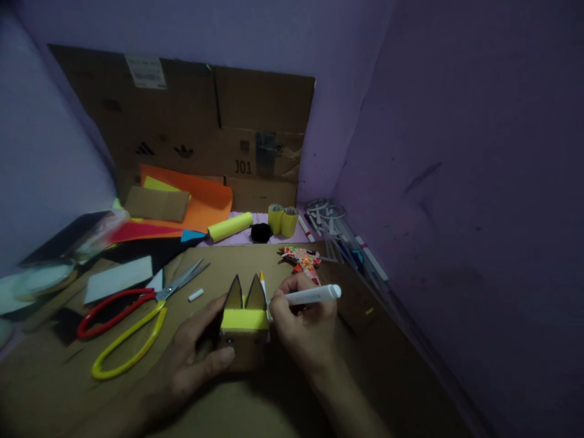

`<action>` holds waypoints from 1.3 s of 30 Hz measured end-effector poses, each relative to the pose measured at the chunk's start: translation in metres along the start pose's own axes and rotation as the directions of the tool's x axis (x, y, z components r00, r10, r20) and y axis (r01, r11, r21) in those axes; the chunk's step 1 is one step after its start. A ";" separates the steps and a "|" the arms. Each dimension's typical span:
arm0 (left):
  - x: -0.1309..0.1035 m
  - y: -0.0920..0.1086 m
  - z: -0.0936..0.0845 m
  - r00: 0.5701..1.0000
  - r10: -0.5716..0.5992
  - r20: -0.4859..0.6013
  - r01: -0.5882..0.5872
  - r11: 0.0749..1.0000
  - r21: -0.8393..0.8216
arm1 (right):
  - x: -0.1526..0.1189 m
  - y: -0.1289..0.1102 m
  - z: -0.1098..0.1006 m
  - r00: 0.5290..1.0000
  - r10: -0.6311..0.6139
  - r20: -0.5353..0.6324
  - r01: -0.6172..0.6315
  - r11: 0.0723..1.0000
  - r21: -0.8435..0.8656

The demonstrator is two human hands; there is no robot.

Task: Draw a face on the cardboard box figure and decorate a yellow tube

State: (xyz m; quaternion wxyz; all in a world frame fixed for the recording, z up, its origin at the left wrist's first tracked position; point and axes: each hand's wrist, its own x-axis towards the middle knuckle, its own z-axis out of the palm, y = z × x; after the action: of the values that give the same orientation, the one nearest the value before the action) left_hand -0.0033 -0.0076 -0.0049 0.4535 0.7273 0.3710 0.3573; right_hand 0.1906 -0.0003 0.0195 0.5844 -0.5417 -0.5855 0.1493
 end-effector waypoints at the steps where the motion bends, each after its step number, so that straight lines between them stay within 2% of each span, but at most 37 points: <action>1: 0.000 0.000 0.000 1.000 0.002 -0.006 -0.002 1.000 0.009 | 0.000 0.001 0.000 1.000 0.008 0.011 -0.008 1.000 0.001; 12: 0.000 0.000 0.000 1.000 -0.019 -0.017 0.019 1.000 0.016 | 0.000 0.006 -0.001 0.994 0.094 0.054 -0.092 0.995 -0.036; 18: 0.000 -0.003 0.000 1.000 -0.028 -0.010 0.028 1.000 0.008 | 0.002 0.005 -0.009 0.993 0.091 -0.074 -0.090 0.996 0.021; 23: -0.002 -0.003 0.000 0.999 -0.033 -0.017 0.033 0.999 0.020 | -0.003 0.008 -0.008 1.000 0.002 -0.018 -0.001 0.997 0.074; 30: 0.000 0.002 -0.001 1.000 -0.012 0.000 0.012 1.000 0.026 | -0.002 0.007 -0.004 0.995 -0.101 0.011 0.101 0.994 0.033; 35: 0.000 0.002 -0.001 1.000 -0.016 0.002 0.016 1.000 0.014 | -0.003 0.007 -0.004 0.994 -0.113 0.002 0.113 0.994 -0.001; 39: 0.000 0.004 0.000 1.000 -0.017 -0.013 0.017 1.000 0.012 | -0.004 0.006 -0.004 0.997 -0.074 0.011 0.075 0.997 -0.018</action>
State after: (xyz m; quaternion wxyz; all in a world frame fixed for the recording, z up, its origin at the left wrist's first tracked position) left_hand -0.0024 -0.0084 -0.0010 0.4497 0.7246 0.3821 0.3559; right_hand 0.1960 -0.0032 0.0143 0.5815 -0.5241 -0.6096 0.1248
